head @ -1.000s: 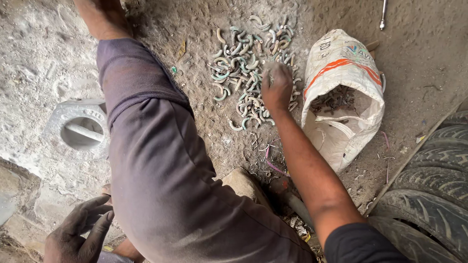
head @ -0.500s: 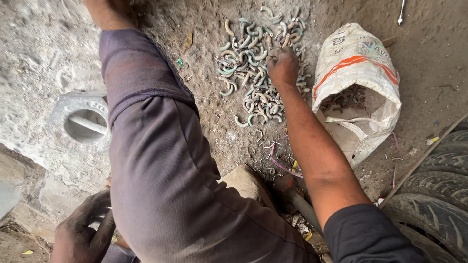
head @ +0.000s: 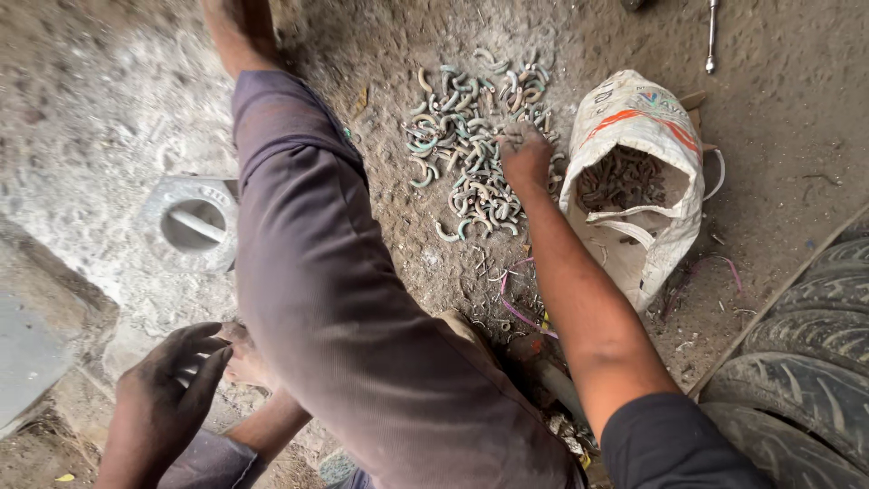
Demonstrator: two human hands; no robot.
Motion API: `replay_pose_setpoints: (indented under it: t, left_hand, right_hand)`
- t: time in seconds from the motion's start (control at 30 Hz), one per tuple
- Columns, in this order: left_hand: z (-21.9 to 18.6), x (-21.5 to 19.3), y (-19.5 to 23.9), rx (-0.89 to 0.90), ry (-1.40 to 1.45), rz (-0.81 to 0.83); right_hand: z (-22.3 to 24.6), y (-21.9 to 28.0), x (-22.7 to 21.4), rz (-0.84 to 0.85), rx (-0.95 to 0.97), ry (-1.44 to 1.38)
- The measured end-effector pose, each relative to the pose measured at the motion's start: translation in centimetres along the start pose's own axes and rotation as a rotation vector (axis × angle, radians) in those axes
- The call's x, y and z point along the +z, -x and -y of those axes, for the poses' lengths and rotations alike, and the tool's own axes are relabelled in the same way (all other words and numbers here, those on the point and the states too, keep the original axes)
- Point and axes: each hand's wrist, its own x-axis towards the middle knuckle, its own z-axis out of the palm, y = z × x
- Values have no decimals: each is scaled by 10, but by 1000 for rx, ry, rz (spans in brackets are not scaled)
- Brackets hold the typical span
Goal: The person sits on the ground and uses a hammer and pliers to shape metal pieces into hooks. They repeatedly pick up metal pieces, place them in a metal mold, hammer them into shape, and then use pliers to bend the ends. The finished hooks are placed in a pile on the ground.
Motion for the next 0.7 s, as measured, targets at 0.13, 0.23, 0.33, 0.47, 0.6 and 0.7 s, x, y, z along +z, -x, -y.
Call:
replay_pose_setpoints:
  t: [0.13,0.23,0.33,0.47,0.6,0.7]
  left_hand:
    - [16,3,5,-22,-32,-9]
    - [33,5,5,-47,-48,-40]
    - [47,5,1,52,-82,-85]
    - [57,1,-3,-5,-141,-43]
    - [60,7,-5,40,-99,-35]
    - [60,8,-8,27,-133,-2]
  right_hand:
    - [-12,-19,26,34,12,174]
    - [-23,-29,41,23,51,303]
    - [-25,-38,47,-50,19,300]
    - [-30,-32,47,3,85,287]
    - [-30,-22,34,94,125,305]
    - [-11,-11,26,94,26,413]
